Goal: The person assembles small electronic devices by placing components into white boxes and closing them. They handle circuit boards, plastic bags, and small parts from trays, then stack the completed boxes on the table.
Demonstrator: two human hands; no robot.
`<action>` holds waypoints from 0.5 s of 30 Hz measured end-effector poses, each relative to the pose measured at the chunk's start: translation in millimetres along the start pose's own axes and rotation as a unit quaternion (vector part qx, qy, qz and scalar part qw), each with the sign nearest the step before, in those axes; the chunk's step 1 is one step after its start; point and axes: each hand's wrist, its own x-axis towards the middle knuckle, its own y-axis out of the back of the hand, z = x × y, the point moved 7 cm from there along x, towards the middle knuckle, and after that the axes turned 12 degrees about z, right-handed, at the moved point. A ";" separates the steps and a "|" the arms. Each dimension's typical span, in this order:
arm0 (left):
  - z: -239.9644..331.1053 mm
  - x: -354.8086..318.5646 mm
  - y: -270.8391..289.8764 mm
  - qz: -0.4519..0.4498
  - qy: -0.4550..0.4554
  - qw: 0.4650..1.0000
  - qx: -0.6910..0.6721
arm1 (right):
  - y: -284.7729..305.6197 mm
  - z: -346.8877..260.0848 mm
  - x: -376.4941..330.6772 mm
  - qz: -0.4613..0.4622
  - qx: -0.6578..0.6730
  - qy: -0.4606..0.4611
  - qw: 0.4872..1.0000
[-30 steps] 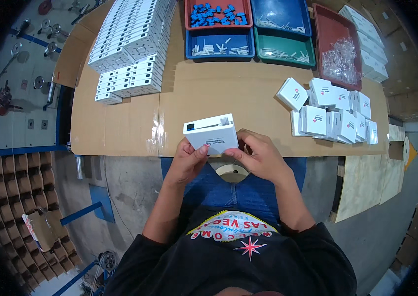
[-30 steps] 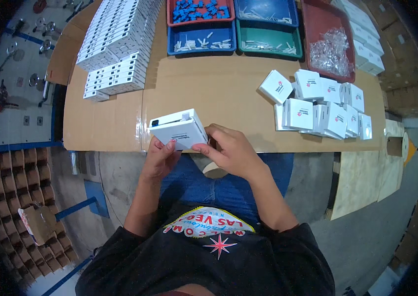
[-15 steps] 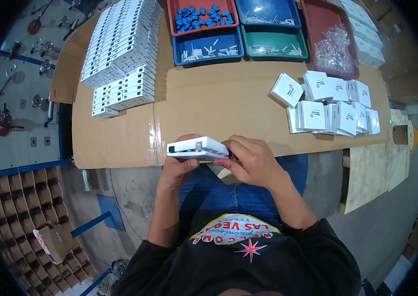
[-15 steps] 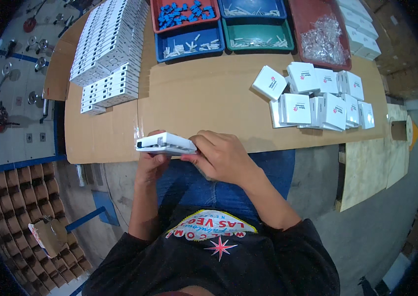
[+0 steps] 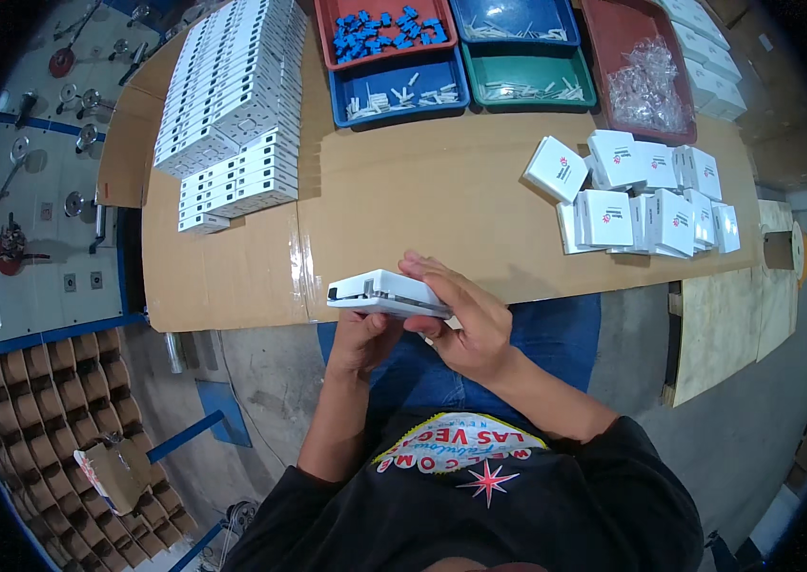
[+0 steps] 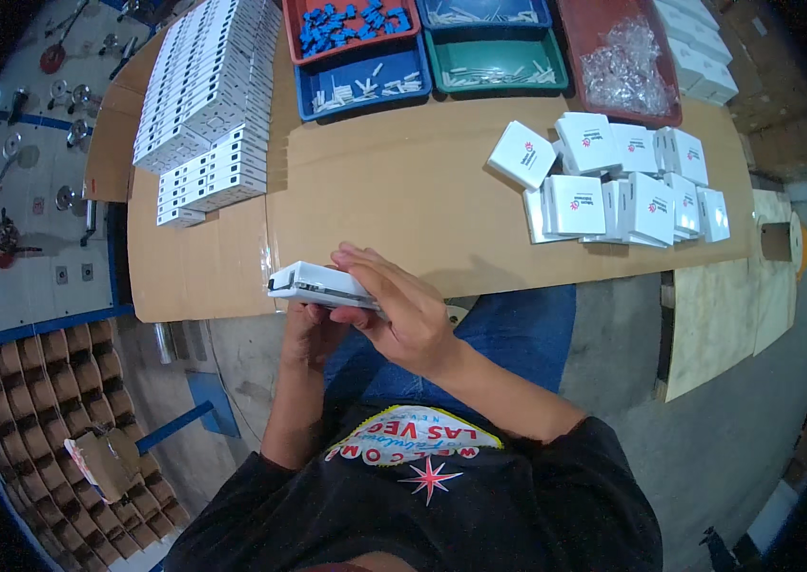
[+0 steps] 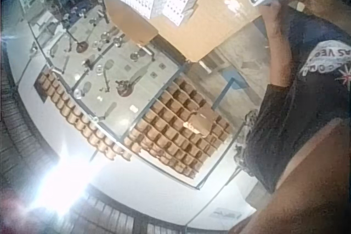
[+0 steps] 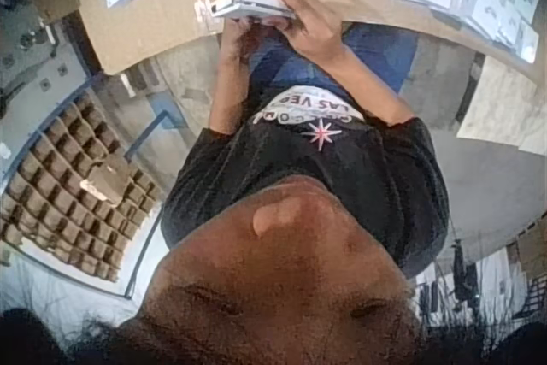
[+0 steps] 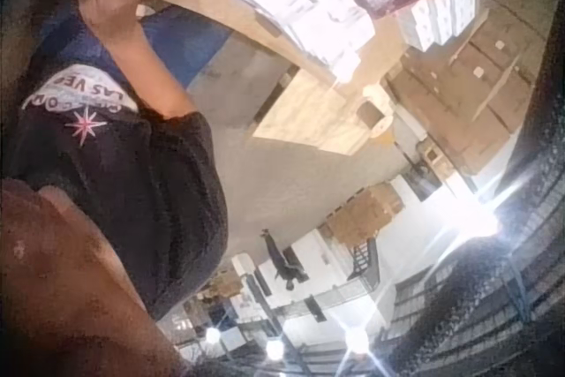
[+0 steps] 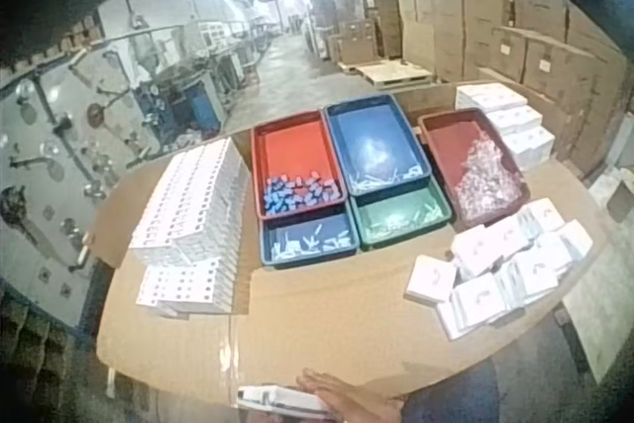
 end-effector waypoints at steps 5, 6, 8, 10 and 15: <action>-1.5 -0.8 -4.3 -0.019 0.008 1.000 -0.004 | 8.3 -6.9 2.6 0.012 -0.055 0.059 0.997; -3.0 -0.8 -6.2 -0.028 0.011 0.999 -0.011 | 9.7 -7.3 2.3 0.012 -0.065 0.064 0.996; -4.5 -2.1 -11.6 -0.022 0.010 0.999 -0.035 | 11.5 -10.6 6.0 0.010 -0.083 0.067 0.994; -6.6 -2.9 -15.3 -0.016 0.013 0.998 -0.059 | 11.8 -9.9 6.1 0.008 -0.085 0.064 0.994; -15.2 -3.7 -16.0 -0.002 0.071 0.988 -0.139 | 7.8 0.1 9.6 -0.011 0.012 0.009 1.000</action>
